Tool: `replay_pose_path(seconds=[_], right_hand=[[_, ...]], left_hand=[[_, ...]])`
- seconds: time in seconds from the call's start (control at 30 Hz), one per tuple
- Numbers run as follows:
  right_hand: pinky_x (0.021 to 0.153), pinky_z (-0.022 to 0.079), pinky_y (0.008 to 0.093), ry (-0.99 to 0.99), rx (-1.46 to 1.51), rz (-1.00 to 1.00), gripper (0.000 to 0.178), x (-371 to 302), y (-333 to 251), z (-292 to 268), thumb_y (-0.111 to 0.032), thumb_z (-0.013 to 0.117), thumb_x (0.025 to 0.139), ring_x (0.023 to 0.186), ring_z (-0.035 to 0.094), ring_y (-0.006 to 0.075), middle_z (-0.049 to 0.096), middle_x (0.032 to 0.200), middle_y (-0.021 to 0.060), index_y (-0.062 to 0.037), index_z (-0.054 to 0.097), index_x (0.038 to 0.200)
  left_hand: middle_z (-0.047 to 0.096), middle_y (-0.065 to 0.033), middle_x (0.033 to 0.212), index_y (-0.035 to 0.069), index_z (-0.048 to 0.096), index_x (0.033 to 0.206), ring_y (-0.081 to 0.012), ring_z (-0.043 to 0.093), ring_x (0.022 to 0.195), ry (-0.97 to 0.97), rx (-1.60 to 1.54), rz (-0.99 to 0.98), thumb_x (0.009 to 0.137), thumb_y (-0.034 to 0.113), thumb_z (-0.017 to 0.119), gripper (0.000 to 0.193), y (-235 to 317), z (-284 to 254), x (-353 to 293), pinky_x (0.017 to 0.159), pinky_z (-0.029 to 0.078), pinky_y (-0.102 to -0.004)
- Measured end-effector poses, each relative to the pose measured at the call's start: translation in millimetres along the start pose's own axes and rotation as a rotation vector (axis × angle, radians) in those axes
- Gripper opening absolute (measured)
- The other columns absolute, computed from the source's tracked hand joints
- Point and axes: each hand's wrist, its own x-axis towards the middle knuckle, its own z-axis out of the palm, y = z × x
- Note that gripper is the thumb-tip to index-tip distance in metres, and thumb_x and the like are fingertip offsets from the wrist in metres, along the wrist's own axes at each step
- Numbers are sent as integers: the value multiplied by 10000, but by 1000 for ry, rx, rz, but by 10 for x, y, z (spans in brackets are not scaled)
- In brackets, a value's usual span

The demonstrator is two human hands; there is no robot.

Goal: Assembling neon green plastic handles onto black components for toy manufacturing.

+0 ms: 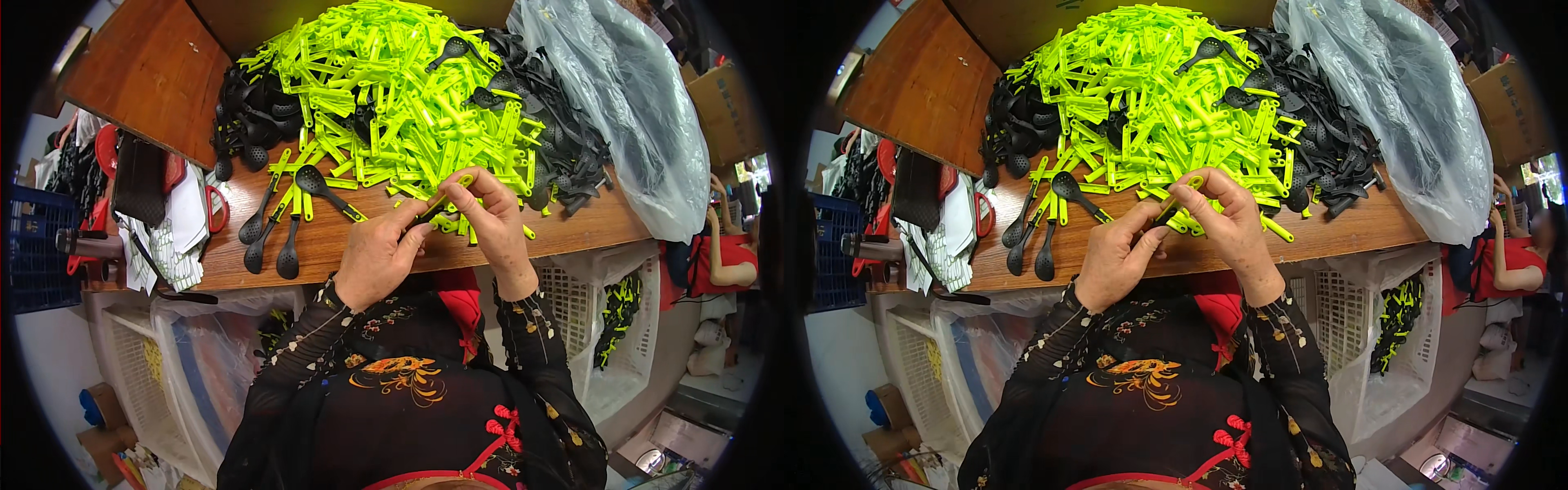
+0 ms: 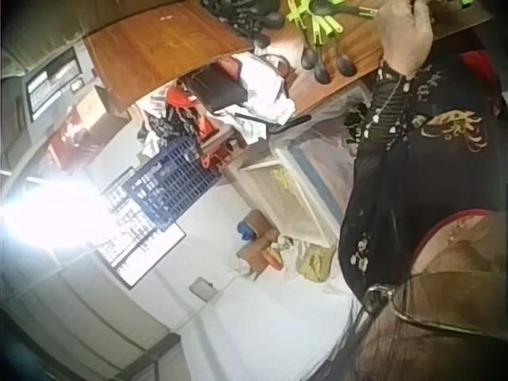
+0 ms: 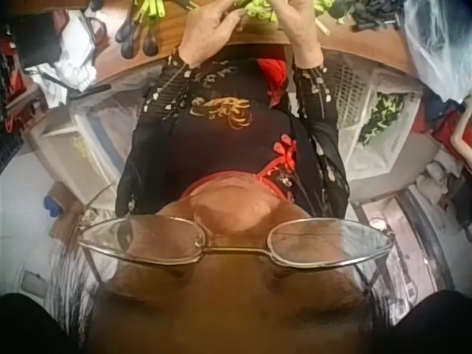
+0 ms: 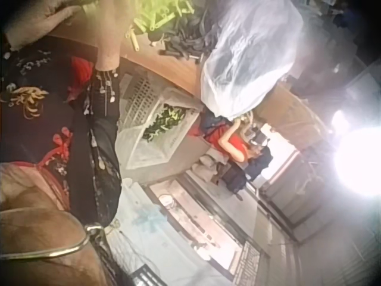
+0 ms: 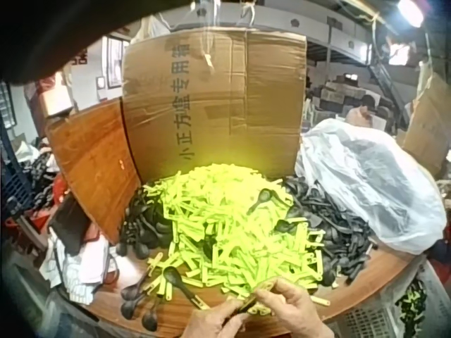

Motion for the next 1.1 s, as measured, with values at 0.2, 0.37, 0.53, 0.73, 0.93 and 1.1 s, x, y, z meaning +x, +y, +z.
replay_pose_path(seconds=[0.2,0.37,0.53,0.73,0.93,1.1], right_hand=[[882,490,256,110,47,-63,316,-132,82,205,-101,700,963,975,629,107,678,1055,36,-3,595,1245],[840,496,255,177,-91,-115,165,-165,104,203,-97,761,896,873,622,80,700,933,25,-1,706,1019],[793,504,264,208,-504,-360,171,-54,-53,258,-56,791,832,836,654,120,717,900,29,-24,713,981],[805,521,268,220,-155,-239,232,-178,-139,249,-100,793,859,876,669,99,723,890,19,-24,694,1055],[905,509,291,119,-97,-170,282,-261,107,27,-106,734,911,1021,654,131,710,1077,54,0,669,1164],[844,493,326,96,-398,-341,111,-157,117,102,-83,775,844,904,650,215,682,949,78,-40,736,939]], left_hand=[[689,-106,796,59,635,1233,-181,700,676,-26,-168,-21,994,106,599,246,-70,76,39,637,524,-309],[700,-77,806,30,653,1120,-155,697,714,59,-251,30,1015,120,609,145,-123,206,-22,664,532,-300],[702,-86,860,21,654,1109,-178,697,780,142,-93,144,992,85,622,137,-133,136,49,701,527,-294],[693,-6,968,36,620,1225,-90,665,867,-35,-509,3,1032,67,588,198,-104,166,-48,763,531,-250],[684,-41,988,22,618,1145,-104,665,865,-113,-849,-179,1052,113,571,138,-169,200,-32,838,571,-288],[699,-30,947,-23,639,1176,-97,652,901,122,-388,14,1020,96,595,200,-199,393,-38,816,500,-249]])
